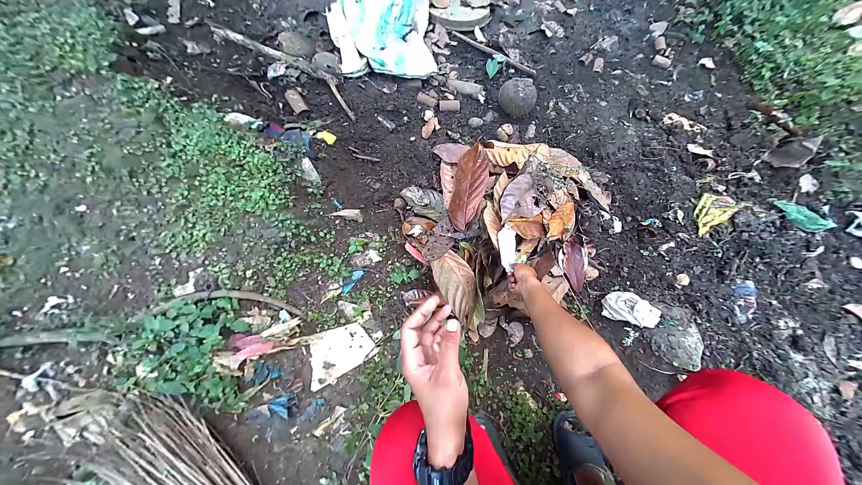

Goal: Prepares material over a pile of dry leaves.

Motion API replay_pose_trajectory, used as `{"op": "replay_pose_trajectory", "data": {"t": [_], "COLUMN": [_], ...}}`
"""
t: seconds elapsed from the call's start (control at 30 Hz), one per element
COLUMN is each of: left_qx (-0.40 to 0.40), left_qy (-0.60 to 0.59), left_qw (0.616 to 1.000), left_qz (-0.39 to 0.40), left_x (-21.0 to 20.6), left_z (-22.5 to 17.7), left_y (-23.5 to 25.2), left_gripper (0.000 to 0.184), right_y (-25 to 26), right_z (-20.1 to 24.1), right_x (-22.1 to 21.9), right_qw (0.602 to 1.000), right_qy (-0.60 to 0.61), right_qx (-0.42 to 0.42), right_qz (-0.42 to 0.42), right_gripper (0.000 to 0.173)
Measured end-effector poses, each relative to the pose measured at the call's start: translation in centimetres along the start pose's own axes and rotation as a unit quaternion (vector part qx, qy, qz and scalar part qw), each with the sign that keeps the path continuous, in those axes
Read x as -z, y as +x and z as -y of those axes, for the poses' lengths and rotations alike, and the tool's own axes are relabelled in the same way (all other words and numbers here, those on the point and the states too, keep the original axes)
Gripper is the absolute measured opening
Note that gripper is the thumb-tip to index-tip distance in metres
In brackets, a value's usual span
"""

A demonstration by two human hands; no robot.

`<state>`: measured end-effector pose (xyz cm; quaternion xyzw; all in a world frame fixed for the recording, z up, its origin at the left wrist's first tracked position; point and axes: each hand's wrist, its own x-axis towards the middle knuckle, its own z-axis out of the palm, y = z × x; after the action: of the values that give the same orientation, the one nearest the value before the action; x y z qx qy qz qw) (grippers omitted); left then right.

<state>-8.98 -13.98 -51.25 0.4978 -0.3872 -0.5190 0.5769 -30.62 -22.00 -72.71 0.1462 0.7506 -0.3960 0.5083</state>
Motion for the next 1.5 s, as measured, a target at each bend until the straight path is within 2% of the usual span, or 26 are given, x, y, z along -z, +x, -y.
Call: {"op": "replay_pose_trajectory", "data": {"t": [0.23, 0.67, 0.77, 0.9, 1.0, 1.1, 1.17, 1.27, 1.33, 1.4, 1.5], "left_qx": [-0.015, -0.003, -0.003, 0.004, 0.006, 0.004, 0.017, 0.063, 0.103, 0.138, 0.159], "left_qy": [-0.011, -0.021, -0.023, -0.025, -0.027, -0.028, -0.041, -0.119, -0.192, -0.259, -0.321], "left_qw": [0.999, 0.999, 0.998, 0.998, 0.999, 0.999, 0.999, 0.991, 0.975, 0.954, 0.931], "left_qz": [0.036, 0.047, 0.053, 0.052, 0.044, 0.034, 0.018, -0.022, -0.046, -0.058, -0.078], "left_x": [0.9, 0.4, 0.4, 0.0, -0.3, -0.6, -0.6, 0.0, 0.7, 1.5, 2.6], "left_z": [0.9, 1.5, 1.6, 1.5, 1.5, 1.5, 1.4, 1.3, 1.4, 1.5, 1.0], "left_y": [-0.3, -0.2, -0.4, -0.6, -0.7, -0.7, -0.6, 0.0, 0.6, 1.3, 2.1], "left_gripper": [0.031, 0.03, 0.03, 0.028, 0.029, 0.029, 0.029, 0.027, 0.029, 0.034, 0.039], "right_y": [2.7, 4.3, 4.6, 4.0, 4.2, 4.2, 3.7, 1.4, -1.4, -3.9, -6.1], "right_z": [1.2, 3.8, 4.0, 3.9, 3.8, 3.7, 3.4, 1.7, -0.2, -2.0, -4.4], "right_x": [-0.3, -0.9, -0.7, -0.1, 0.2, 0.6, 0.7, 0.8, 0.8, 0.5, -1.0], "right_qw": [0.987, 0.943, 0.937, 0.916, 0.899, 0.92, 0.951, 0.967, 0.975, 0.985, 0.984], "right_qy": [0.16, 0.329, 0.349, 0.401, 0.432, 0.38, 0.302, 0.237, 0.193, 0.119, -0.011], "right_qx": [-0.026, -0.029, -0.019, -0.003, 0.003, -0.002, 0.015, 0.065, 0.076, 0.089, 0.132], "right_qz": [0.012, 0.034, 0.013, 0.019, 0.067, 0.096, 0.066, 0.064, 0.078, 0.089, 0.122], "right_gripper": [0.017, 0.016, 0.016, 0.034, 0.035, 0.032, 0.02, 0.008, 0.012, 0.023, 0.036]}}
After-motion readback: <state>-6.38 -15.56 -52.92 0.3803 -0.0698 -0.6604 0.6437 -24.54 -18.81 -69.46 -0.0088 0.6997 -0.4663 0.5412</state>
